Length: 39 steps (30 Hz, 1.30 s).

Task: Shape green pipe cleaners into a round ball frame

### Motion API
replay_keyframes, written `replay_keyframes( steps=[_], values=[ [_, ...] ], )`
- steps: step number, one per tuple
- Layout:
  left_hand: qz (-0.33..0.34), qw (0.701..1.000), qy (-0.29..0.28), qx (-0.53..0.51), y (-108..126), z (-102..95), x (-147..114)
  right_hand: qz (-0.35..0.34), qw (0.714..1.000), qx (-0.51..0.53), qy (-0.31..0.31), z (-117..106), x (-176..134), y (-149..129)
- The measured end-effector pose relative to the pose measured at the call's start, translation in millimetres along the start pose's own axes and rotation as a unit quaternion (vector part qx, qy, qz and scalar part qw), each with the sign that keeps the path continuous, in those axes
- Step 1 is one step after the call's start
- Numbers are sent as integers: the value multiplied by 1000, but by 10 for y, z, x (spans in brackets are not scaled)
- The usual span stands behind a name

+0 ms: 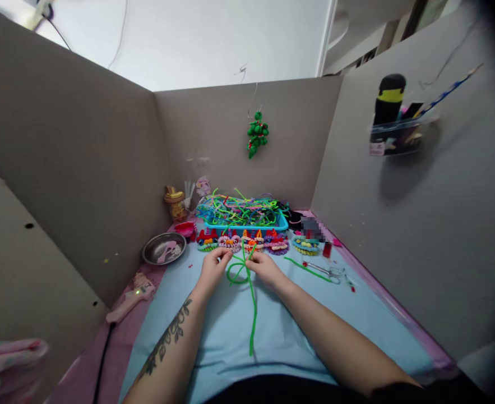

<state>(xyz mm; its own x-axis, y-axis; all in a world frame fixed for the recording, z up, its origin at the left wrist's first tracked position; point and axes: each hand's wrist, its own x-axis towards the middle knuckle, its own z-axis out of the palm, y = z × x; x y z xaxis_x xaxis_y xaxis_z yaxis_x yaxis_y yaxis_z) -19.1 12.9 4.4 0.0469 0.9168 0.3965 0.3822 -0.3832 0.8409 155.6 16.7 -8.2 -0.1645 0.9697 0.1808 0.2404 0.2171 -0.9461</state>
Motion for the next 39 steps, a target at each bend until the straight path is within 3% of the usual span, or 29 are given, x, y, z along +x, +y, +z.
replay_keyframes(
  steps=[6,9,12,15,19,26,30,34,39],
  values=[
    [-10,998,16,-64,-45,59,15,20,994,59,92,34,37,18],
    [-17,996,12,-82,-86,69,39,49,987,122,96,55,42,17],
    [-32,991,-29,-125,-87,64,39,91,963,240,75,30,69,30],
    [-82,979,-90,-165,-41,85,-8,115,925,351,92,-27,121,54],
    [-145,953,-188,-188,33,198,-89,109,898,405,133,-31,166,70],
    [-169,944,-171,-225,84,385,-119,67,896,419,133,159,138,83],
    [-154,953,-173,-194,63,394,-122,104,885,440,109,163,136,143],
    [-103,974,-173,-105,10,409,-126,177,867,463,55,82,148,209],
    [-53,984,-172,1,-55,428,-141,215,862,458,39,28,155,243]
  ],
)
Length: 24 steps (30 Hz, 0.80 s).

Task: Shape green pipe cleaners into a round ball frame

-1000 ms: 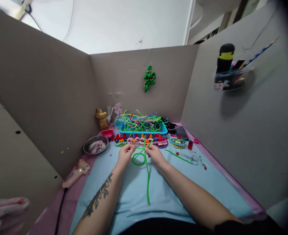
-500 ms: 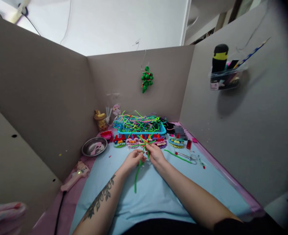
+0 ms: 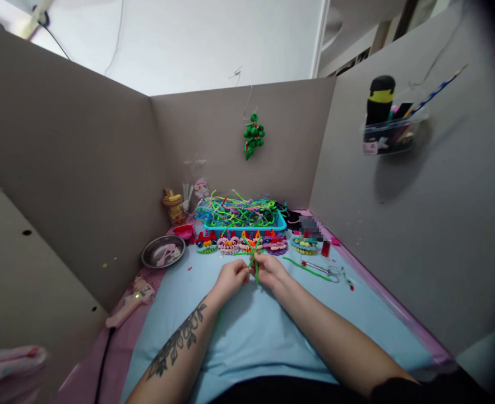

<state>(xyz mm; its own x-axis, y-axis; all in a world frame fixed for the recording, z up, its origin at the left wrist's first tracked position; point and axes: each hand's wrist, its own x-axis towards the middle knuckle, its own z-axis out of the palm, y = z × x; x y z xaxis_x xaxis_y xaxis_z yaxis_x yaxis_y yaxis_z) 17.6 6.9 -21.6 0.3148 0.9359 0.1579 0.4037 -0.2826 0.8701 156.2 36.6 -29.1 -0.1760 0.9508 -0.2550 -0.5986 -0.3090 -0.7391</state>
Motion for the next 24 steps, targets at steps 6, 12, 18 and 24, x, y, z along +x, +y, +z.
replay_keyframes(
  steps=[6,12,18,24],
  values=[
    [9,1000,5,30,33,-27,-27,3,1000,-5,6,25,-30,-15],
    [-38,994,-14,-102,103,-47,-39,-42,999,-20,17,44,-52,-4],
    [-170,935,-92,-297,109,-87,-81,-139,984,-68,85,62,-72,-69],
    [-150,933,-119,-303,51,-76,-76,-150,976,-64,142,38,-112,-161]
  ],
)
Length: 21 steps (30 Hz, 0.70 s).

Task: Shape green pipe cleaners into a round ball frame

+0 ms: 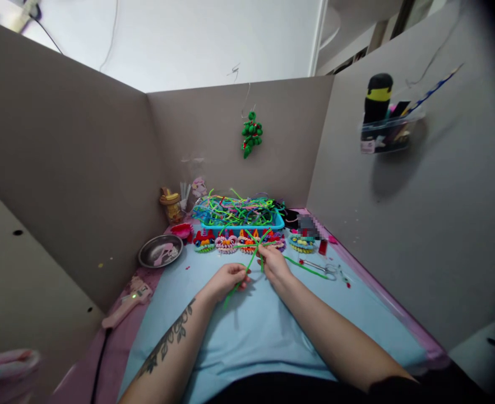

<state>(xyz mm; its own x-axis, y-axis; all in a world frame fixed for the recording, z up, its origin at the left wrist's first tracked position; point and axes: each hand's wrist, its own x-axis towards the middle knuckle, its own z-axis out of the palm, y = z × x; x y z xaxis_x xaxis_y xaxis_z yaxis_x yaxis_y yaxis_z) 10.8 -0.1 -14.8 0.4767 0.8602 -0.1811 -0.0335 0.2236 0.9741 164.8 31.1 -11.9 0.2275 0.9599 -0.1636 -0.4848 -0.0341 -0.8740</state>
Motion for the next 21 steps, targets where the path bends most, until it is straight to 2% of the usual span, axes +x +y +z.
replay_keyframes(
  steps=[8,12,21],
  values=[
    [-3,997,50,59,2,62,49,-5,1000,7,3,18,-25,18],
    [7,994,51,94,-16,48,37,-1,1000,9,-5,17,-33,27],
    [72,983,60,160,-51,75,50,64,997,44,-24,-26,72,-21]
  ],
)
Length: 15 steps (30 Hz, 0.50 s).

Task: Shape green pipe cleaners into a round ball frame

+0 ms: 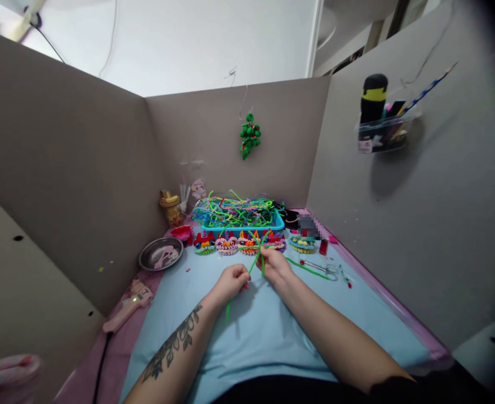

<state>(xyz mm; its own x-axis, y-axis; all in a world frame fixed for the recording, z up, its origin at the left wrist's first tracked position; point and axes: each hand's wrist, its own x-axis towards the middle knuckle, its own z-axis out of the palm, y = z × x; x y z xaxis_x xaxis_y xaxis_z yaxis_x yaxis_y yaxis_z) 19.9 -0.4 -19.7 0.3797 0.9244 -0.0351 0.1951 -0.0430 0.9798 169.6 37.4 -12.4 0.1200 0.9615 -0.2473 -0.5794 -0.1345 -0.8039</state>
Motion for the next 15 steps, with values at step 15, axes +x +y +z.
replay_keyframes(
  steps=[15],
  values=[
    [35,989,90,-117,152,-313,-6,-47,985,-122,-111,62,-218,-24]
  ],
)
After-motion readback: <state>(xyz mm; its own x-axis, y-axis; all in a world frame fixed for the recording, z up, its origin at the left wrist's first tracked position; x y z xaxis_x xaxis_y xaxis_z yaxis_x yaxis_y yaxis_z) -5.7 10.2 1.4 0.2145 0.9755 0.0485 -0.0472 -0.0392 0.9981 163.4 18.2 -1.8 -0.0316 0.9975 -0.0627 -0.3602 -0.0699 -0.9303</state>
